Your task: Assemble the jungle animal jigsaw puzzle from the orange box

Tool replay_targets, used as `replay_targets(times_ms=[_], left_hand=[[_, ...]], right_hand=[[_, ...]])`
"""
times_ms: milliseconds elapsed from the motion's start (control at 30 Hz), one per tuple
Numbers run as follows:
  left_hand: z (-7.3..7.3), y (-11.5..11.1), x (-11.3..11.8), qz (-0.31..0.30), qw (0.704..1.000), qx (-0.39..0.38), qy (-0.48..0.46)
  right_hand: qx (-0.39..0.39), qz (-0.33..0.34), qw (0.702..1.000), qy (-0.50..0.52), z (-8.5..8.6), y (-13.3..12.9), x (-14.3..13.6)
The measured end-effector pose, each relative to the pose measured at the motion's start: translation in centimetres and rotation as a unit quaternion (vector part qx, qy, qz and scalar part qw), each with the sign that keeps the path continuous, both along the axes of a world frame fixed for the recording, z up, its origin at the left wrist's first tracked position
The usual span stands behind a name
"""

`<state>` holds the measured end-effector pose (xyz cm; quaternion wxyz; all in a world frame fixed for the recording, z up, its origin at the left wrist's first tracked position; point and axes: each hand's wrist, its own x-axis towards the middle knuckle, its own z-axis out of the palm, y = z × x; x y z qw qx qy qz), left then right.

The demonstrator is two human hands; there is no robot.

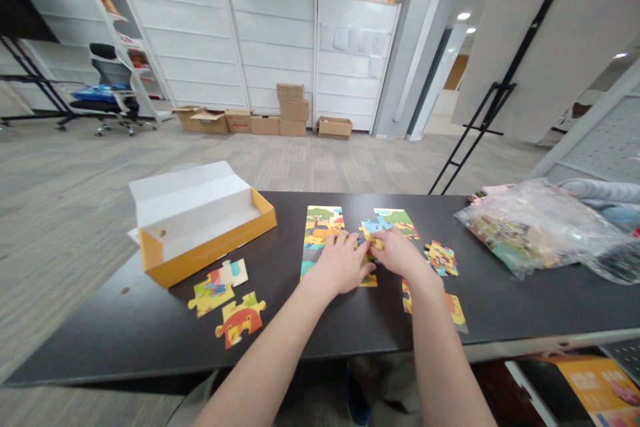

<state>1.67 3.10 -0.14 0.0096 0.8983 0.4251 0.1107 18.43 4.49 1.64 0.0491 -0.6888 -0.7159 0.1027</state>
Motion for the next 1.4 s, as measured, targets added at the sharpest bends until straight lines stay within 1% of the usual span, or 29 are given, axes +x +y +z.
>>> replay_targets(times_ms=[167, 300, 433, 567, 733, 867, 1000, 1067, 1100, 1167, 1233, 1300, 1333, 1400], left_hand=[[0.3, 0.2, -0.6, -0.013, 1.000, -0.017, -0.002], [0.2, 0.2, -1.0, -0.004, 0.999, -0.050, 0.000], [0.2, 0.1, -1.1, 0.004, 0.996, -0.085, 0.008], [0.7, -0.2, -1.4, 0.016, 0.995, -0.097, 0.017], [1.3, -0.2, -2.6, 0.030, 0.994, -0.100, 0.034], [1.1, 0.1, -3.4, 0.024, 0.993, -0.105, 0.038], [0.8, 0.1, -3.3, 0.025, 0.991, -0.125, 0.040], [1.5, 0.1, -3.3, 0.022, 0.987, -0.154, 0.038], [2.2, 0.1, -3.5, 0.021, 0.984, -0.171, 0.033], [4.1, 0.0, -4.7, 0.025, 0.979, -0.200, 0.015], [6.4, 0.0, -6.9, 0.046, 0.986, -0.163, -0.014], [8.3, -0.1, -10.1, 0.064, 0.986, -0.149, -0.030], [8.9, -0.1, -11.9, 0.103, 0.982, -0.158, -0.021], [9.3, -0.1, -15.2, 0.203, 0.963, -0.172, 0.043]], right_hand=[[0.035, -0.013, 0.999, -0.012, -0.2, -0.2, 0.5], [0.043, -0.031, 0.998, -0.022, -0.6, -0.3, 1.2], [0.048, -0.012, 0.999, -0.015, -1.0, -0.2, 1.5], [0.051, 0.003, 0.999, -0.018, -1.2, -0.1, 1.1], [0.042, 0.005, 0.999, -0.026, -0.9, 0.1, -0.3], [0.037, 0.005, 0.999, -0.028, -0.7, 0.0, -1.0], [0.035, 0.010, 0.999, -0.028, -0.7, 0.1, -1.0], [0.033, 0.013, 0.999, -0.026, -0.7, 0.3, -0.9], [0.031, 0.015, 0.999, -0.025, -0.8, 0.3, -0.8], [0.028, 0.017, 0.999, -0.020, -0.8, 0.5, -0.6], [0.026, 0.020, 0.999, -0.012, -0.8, 0.5, -0.3], [0.029, 0.027, 0.999, -0.001, -0.8, 0.5, -0.1], [0.032, 0.032, 0.999, 0.006, -0.8, 0.5, 0.0], [0.040, 0.040, 0.998, 0.019, -0.9, 0.5, 0.4]])
